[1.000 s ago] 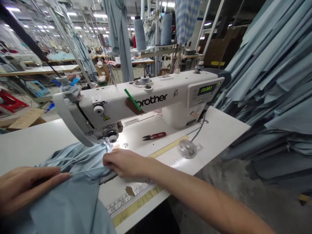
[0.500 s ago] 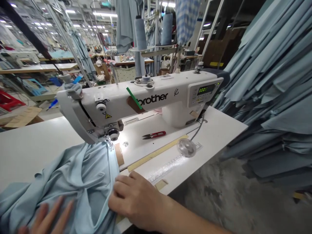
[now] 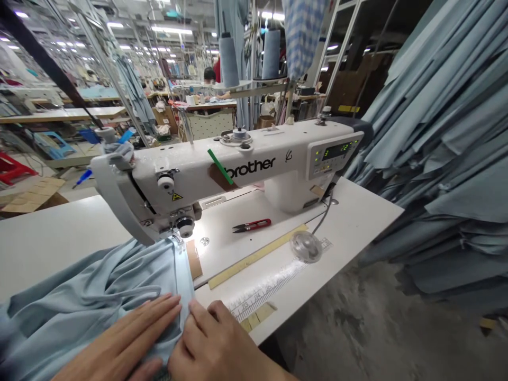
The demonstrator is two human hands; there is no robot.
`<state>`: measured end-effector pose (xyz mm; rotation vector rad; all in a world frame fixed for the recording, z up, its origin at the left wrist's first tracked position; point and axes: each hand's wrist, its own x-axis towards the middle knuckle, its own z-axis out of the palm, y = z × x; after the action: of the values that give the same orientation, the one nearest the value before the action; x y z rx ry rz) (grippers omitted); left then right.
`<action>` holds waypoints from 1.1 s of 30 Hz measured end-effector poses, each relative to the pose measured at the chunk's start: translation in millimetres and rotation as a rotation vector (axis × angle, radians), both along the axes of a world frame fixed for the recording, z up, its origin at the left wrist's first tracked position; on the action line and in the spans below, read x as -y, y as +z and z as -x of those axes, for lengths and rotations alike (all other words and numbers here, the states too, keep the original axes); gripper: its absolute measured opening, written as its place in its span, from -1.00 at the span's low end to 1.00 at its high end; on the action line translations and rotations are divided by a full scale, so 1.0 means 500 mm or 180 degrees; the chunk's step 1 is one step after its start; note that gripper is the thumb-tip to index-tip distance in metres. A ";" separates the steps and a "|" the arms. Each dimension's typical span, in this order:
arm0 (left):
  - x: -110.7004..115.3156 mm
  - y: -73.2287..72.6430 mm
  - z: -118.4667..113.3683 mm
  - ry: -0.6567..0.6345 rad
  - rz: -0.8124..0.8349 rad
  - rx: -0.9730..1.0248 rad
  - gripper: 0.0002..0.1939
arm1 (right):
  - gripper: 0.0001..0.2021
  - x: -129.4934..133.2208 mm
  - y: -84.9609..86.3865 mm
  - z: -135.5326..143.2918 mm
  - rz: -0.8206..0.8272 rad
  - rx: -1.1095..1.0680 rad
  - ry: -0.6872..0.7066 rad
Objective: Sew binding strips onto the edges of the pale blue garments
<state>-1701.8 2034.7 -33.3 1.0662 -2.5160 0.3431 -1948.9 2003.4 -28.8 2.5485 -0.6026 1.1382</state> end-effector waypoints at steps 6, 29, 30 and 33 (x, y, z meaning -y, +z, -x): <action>0.028 -0.015 0.009 -0.0283 0.0676 0.0560 -0.57 | -0.78 0.013 -0.039 -0.013 0.0278 0.0133 -0.0049; 0.115 0.123 -0.039 0.0156 -0.0141 0.0422 -0.56 | -0.90 0.196 0.085 -0.028 -0.1329 -0.1487 0.1188; 0.119 0.141 -0.049 0.0302 -0.0286 0.0441 -0.59 | -0.87 0.206 0.085 -0.027 -0.1413 -0.1415 0.1321; 0.130 0.198 -0.095 0.0776 -0.0641 0.0400 -0.68 | -0.82 0.224 0.084 -0.024 -0.1509 -0.1286 0.1378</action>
<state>-1654.4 1970.0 65.7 1.4793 -2.5763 0.2326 -1936.9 1891.6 13.2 3.3096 -0.2395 0.5908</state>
